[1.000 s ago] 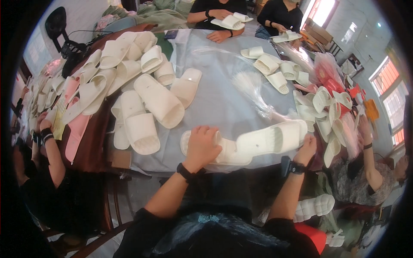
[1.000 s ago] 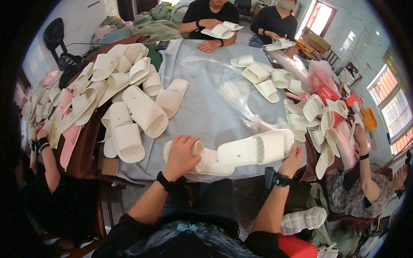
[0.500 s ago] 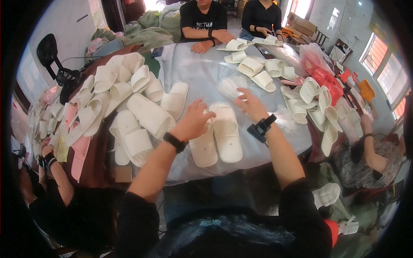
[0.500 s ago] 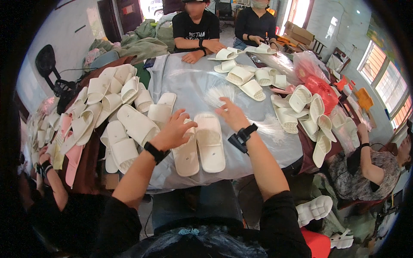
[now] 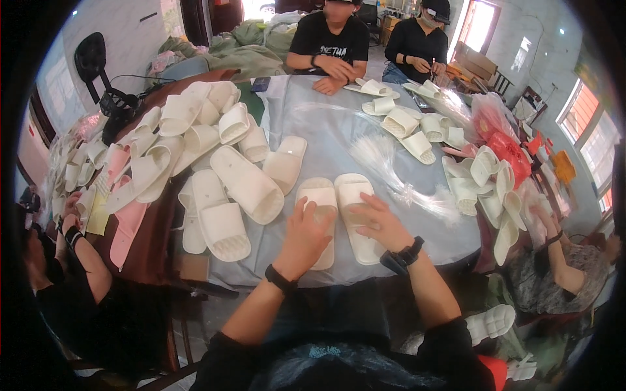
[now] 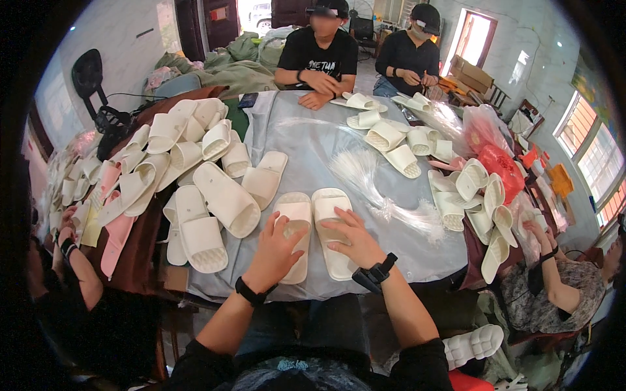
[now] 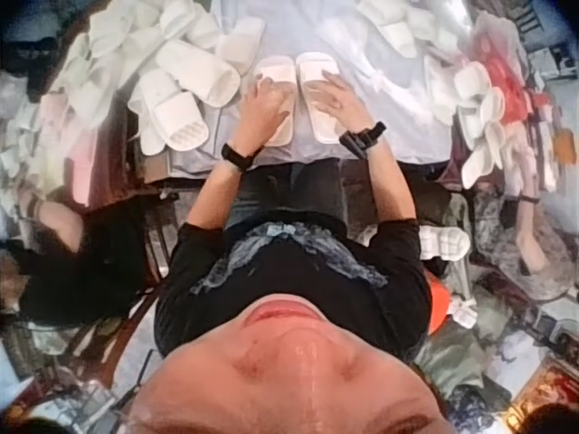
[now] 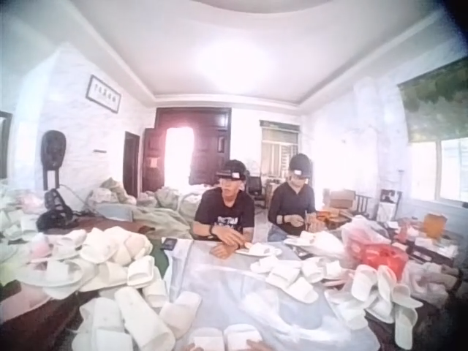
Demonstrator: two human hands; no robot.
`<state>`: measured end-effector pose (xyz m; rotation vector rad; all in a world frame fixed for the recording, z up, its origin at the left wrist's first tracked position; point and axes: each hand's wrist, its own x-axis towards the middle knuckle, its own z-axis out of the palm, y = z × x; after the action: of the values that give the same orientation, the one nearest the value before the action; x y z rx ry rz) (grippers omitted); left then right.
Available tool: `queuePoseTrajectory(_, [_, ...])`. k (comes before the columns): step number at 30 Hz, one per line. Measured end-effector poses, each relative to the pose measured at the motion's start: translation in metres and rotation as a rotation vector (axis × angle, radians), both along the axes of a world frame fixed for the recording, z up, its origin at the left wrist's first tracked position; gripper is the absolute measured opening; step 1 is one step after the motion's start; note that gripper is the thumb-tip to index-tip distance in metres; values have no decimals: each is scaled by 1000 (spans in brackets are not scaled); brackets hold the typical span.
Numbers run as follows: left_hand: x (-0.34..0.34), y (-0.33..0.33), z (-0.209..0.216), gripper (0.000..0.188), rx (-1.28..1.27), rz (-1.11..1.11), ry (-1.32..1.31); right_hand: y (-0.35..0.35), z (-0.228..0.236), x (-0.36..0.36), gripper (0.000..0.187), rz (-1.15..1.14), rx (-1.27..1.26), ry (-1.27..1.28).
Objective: Assembling white slippers at a production table.
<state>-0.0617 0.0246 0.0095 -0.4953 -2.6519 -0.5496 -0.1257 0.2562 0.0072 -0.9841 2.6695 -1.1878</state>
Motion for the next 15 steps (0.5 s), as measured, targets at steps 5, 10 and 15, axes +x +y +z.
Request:
queuePoseTrajectory(5, [18,5,1,61,-24,-114,-60,13,1,-3,39,-82,-130,0])
queuePoseTrajectory(10, [12,11,-16,66,-34,-209,-167,70,4,-18,17,-597,-180,57])
queuePoseTrajectory(15, [-20,28,-23,66,-151,-97,-64,132,22,-21,13,-783,-135,253])
